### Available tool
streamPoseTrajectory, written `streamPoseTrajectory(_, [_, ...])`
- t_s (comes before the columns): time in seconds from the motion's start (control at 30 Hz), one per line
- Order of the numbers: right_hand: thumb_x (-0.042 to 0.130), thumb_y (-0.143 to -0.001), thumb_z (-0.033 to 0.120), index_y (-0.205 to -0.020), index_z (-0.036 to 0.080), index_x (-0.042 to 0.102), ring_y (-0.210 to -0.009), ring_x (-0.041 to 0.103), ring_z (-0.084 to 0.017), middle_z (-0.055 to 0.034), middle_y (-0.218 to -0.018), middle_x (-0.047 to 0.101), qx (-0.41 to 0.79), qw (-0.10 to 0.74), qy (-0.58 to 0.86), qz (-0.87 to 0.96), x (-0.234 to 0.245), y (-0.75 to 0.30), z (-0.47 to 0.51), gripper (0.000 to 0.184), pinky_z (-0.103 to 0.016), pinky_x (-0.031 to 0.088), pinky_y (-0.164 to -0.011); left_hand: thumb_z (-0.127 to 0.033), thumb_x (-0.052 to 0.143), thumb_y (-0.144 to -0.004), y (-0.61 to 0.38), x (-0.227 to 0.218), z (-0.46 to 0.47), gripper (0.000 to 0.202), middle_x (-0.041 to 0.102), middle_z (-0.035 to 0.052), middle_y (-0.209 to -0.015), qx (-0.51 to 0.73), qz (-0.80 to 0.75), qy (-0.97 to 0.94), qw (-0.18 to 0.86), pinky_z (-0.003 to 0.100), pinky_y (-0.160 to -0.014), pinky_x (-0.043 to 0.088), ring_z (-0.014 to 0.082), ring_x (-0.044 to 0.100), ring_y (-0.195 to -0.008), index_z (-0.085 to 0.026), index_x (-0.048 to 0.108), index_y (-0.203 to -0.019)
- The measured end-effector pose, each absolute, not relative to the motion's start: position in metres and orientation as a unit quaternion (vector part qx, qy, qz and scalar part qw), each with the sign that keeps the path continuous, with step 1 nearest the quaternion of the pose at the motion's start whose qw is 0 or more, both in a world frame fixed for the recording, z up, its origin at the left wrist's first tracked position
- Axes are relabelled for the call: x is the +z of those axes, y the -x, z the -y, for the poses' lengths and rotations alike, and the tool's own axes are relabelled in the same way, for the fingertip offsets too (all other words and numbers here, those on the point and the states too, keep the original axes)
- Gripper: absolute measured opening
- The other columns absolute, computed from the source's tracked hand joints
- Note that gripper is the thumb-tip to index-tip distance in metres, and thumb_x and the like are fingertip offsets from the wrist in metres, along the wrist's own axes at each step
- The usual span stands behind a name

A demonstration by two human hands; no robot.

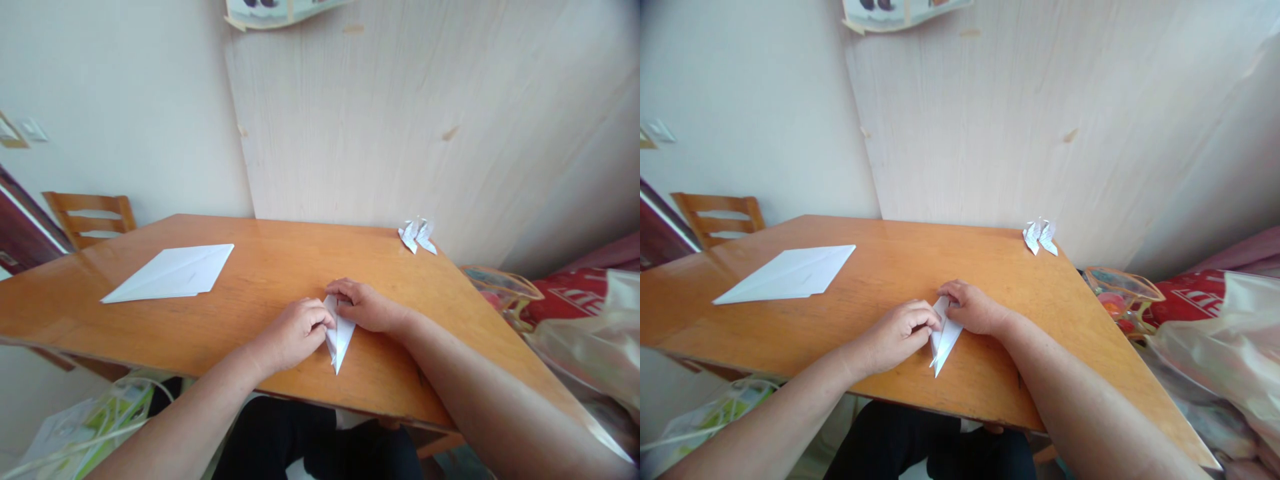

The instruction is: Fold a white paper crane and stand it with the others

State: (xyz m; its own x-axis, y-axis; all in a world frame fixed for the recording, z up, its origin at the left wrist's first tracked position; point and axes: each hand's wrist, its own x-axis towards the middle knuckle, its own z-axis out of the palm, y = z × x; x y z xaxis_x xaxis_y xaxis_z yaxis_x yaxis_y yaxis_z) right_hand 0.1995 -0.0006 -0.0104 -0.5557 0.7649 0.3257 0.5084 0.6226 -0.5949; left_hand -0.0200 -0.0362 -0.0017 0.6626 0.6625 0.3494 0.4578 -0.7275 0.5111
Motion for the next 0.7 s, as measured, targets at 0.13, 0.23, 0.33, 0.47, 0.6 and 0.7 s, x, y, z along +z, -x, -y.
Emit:
streamPoseTrajectory(0.13, [0.057,-0.077,0.005,-0.115,0.017,0.063,-0.099,0.062,-0.021,-0.0083,-0.108,0.066,0.219,0.285,0.368,0.857,-0.007,-0.199,0.003,0.040,-0.035,0.049,-0.090,-0.006,0.055,-0.086,0.020,0.001,0.034,0.022,0.070,0.0009,-0.089,0.246,-0.306,-0.902,0.178,0.027,-0.078,0.051,0.0155,0.065,-0.086,-0.020,0.073,-0.086])
streamPoseTrajectory(0.23, [0.059,-0.079,0.007,-0.115,0.018,0.063,-0.098,0.062,-0.020,-0.0078,-0.107,0.066,0.215,0.288,0.371,0.856,-0.007,-0.198,0.003,0.037,-0.035,0.049,-0.089,-0.007,0.054,-0.087,0.019,0.005,0.031,0.025,0.071,0.0008,-0.091,0.230,-0.304,-0.908,0.172,0.028,-0.080,0.051,0.0161,0.065,-0.088,-0.021,0.074,-0.092])
streamPoseTrajectory(0.33, [0.061,-0.081,0.009,-0.116,0.018,0.064,-0.099,0.062,-0.021,-0.0084,-0.109,0.067,0.217,0.289,0.373,0.855,-0.008,-0.198,0.003,0.036,-0.035,0.049,-0.090,-0.009,0.052,-0.091,0.018,0.007,0.025,0.028,0.071,0.0014,-0.094,0.221,-0.288,-0.916,0.173,0.029,-0.081,0.051,0.0164,0.065,-0.090,-0.023,0.075,-0.099])
streamPoseTrajectory(0.47, [0.063,-0.082,0.011,-0.116,0.018,0.065,-0.101,0.063,-0.021,-0.0087,-0.112,0.068,0.227,0.295,0.376,0.849,-0.007,-0.197,0.004,0.035,-0.036,0.049,-0.092,-0.011,0.051,-0.093,0.017,0.005,0.016,0.030,0.070,0.0026,-0.101,0.214,-0.260,-0.922,0.191,0.030,-0.086,0.051,0.0166,0.065,-0.095,-0.024,0.076,-0.101])
streamPoseTrajectory(0.6, [0.064,-0.080,0.010,-0.114,0.019,0.066,-0.100,0.063,-0.021,-0.0072,-0.109,0.069,0.236,0.301,0.365,0.849,-0.006,-0.198,0.003,0.035,-0.034,0.049,-0.091,-0.011,0.051,-0.093,0.013,0.000,0.008,0.030,0.069,0.0047,-0.106,0.211,-0.246,-0.921,0.215,0.032,-0.093,0.050,0.0184,0.063,-0.102,-0.023,0.077,-0.100])
streamPoseTrajectory(0.7, [0.061,-0.080,0.008,-0.112,0.020,0.067,-0.099,0.064,-0.020,-0.0057,-0.107,0.070,0.250,0.307,0.367,0.842,-0.007,-0.198,0.002,0.035,-0.033,0.049,-0.090,-0.012,0.051,-0.092,0.012,-0.005,0.004,0.030,0.069,0.0056,-0.109,0.211,-0.243,-0.917,0.236,0.034,-0.099,0.049,0.0193,0.062,-0.107,-0.023,0.077,-0.101])
